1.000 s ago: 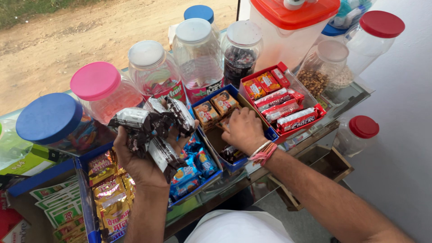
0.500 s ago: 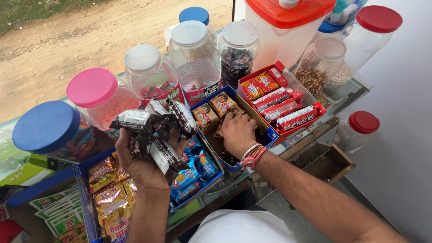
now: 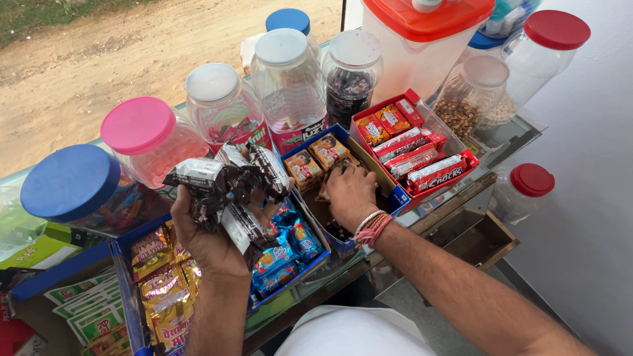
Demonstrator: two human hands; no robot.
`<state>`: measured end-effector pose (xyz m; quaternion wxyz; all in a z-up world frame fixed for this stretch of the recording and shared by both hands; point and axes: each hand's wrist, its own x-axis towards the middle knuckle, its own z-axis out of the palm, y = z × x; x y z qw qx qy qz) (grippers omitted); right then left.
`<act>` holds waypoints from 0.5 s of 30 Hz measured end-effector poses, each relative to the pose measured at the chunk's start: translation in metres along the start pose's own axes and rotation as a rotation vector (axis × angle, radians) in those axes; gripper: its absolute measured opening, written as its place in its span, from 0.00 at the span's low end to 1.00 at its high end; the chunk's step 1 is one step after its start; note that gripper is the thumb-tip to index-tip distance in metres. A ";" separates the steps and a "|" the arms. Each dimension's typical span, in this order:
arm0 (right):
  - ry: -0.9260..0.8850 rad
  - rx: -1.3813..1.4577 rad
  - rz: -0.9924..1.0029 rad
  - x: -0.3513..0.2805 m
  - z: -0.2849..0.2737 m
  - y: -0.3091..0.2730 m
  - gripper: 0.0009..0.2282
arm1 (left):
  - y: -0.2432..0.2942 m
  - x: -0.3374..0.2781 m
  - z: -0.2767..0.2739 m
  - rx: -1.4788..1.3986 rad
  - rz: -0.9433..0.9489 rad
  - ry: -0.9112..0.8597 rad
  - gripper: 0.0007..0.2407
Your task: The person organizes snack items on a glass display counter. They place chocolate bars into a white plastic bag, then rearrange various snack packets and jars on the counter, moving items between boxes and adjusting their positions.
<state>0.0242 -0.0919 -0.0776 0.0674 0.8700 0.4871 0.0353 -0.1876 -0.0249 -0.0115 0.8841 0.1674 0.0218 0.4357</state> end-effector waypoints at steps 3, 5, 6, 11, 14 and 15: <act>0.053 0.078 -0.007 0.002 0.006 0.004 0.21 | 0.000 -0.001 -0.002 0.015 0.010 0.013 0.26; 0.029 0.152 -0.003 0.001 0.006 0.009 0.23 | -0.001 0.000 -0.002 -0.007 -0.002 -0.016 0.26; 0.017 0.191 -0.003 -0.001 0.004 0.010 0.24 | 0.000 -0.001 -0.002 -0.026 -0.014 -0.035 0.27; -0.029 0.334 -0.008 -0.005 -0.003 0.017 0.31 | 0.001 -0.002 -0.002 -0.025 -0.019 -0.026 0.28; 0.032 0.350 -0.082 -0.004 0.003 0.021 0.29 | 0.001 -0.001 -0.004 0.017 -0.018 0.010 0.29; 0.057 0.351 -0.111 -0.004 0.005 0.022 0.28 | 0.002 0.000 -0.005 0.009 -0.031 0.001 0.29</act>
